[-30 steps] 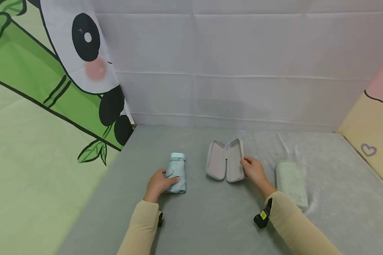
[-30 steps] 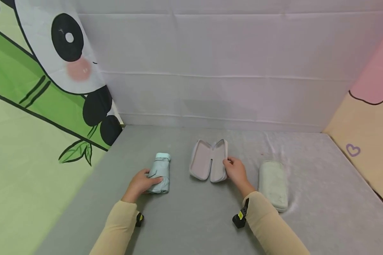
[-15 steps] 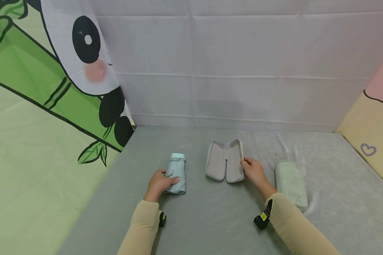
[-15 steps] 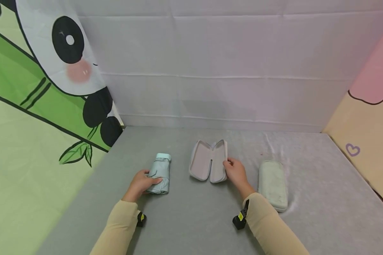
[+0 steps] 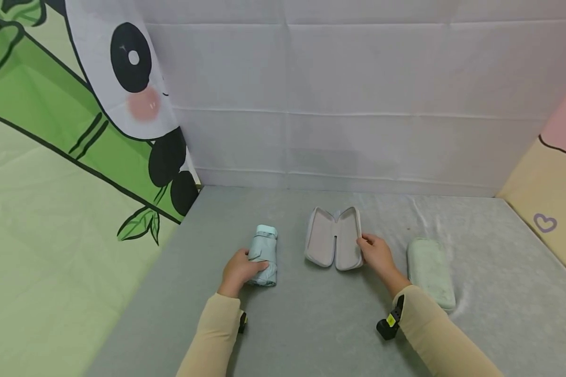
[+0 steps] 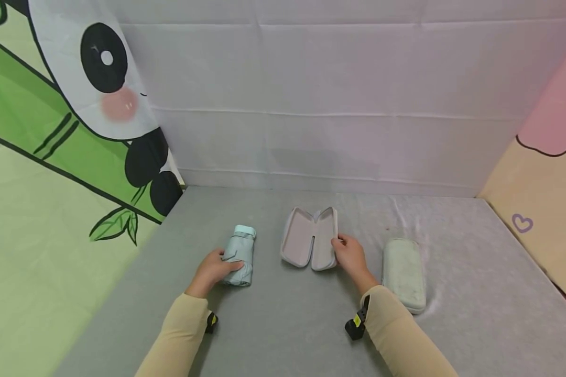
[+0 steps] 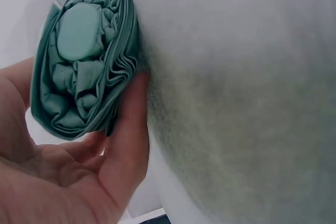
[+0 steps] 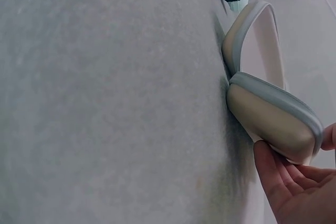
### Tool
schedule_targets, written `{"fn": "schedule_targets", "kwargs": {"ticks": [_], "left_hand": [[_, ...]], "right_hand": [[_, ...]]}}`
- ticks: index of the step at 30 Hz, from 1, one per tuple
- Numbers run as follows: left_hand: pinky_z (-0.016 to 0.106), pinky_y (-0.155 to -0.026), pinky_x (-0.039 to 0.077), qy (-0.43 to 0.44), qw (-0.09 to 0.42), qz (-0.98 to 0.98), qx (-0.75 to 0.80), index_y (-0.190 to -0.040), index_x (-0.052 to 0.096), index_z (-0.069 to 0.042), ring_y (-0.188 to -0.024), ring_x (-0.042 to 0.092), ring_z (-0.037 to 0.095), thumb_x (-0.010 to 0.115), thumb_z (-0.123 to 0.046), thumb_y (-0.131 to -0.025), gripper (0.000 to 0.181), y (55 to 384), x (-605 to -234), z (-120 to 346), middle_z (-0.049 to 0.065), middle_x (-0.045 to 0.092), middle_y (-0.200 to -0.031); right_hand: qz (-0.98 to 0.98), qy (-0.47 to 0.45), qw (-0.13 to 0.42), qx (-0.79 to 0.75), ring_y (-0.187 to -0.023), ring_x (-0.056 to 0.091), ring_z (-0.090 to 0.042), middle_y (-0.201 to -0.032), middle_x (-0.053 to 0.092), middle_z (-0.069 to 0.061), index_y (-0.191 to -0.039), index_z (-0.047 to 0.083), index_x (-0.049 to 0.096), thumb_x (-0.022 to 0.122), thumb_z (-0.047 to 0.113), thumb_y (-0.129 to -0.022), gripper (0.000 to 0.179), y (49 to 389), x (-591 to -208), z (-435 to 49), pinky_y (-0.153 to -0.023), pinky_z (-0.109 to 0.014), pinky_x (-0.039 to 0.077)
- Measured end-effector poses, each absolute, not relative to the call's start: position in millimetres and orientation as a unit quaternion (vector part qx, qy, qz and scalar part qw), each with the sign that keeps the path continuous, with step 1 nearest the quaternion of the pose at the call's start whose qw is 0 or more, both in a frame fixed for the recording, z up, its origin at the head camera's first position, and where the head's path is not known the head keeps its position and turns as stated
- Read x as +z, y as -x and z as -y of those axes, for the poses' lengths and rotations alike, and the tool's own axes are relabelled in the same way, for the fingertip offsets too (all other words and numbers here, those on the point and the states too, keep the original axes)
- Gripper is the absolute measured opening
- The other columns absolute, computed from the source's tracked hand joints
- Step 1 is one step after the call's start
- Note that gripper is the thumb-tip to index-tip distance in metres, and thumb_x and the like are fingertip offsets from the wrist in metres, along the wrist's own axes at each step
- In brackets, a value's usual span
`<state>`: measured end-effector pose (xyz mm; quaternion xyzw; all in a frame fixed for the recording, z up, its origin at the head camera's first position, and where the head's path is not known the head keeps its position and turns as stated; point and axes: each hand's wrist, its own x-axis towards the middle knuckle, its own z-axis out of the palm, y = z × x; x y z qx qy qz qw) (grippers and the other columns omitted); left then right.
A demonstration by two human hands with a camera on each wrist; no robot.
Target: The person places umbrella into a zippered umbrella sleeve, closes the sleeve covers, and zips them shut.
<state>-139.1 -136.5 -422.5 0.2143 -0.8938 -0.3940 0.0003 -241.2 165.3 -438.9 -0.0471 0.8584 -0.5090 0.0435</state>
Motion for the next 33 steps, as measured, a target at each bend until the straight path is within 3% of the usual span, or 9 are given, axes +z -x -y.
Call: {"fn": "schedule_targets", "kwargs": {"ticks": [10,18,33], "left_hand": [[0.050,-0.090,0.041,-0.239,0.007,0.819,-0.522,-0.135,0.039,0.009,-0.114,0.047,0.040,0.075,-0.017,-0.080,0.071,147.6,-443.6,146.1,0.029,0.043,-0.131],[0.041,-0.074,0.048,-0.255,0.012,0.765,-0.591,-0.140,0.038,-0.005,-0.101,0.054,0.035,0.076,-0.013,-0.078,0.073,146.3,-447.6,146.8,0.026,0.047,-0.125],[0.043,-0.076,0.048,-0.255,0.010,0.740,-0.623,-0.142,0.038,-0.011,-0.104,0.053,0.034,0.075,-0.015,-0.080,0.073,145.7,-447.2,149.0,0.025,0.044,-0.130]], "right_hand": [[-0.857,0.045,0.049,-0.512,-0.089,0.058,-0.030,-0.117,0.056,-0.027,-0.128,-0.011,0.049,0.042,0.015,-0.095,0.043,240.5,-438.6,-167.0,-0.062,-0.027,0.049],[-0.860,0.042,0.048,-0.506,-0.091,0.058,-0.030,-0.118,0.056,-0.028,-0.128,-0.011,0.049,0.043,0.015,-0.095,0.043,237.4,-441.0,-166.1,-0.064,-0.029,0.049],[-0.860,0.039,0.046,-0.507,-0.094,0.057,-0.032,-0.120,0.055,-0.028,-0.129,-0.011,0.049,0.042,0.016,-0.095,0.043,237.8,-440.3,-166.0,-0.068,-0.032,0.049]]}}
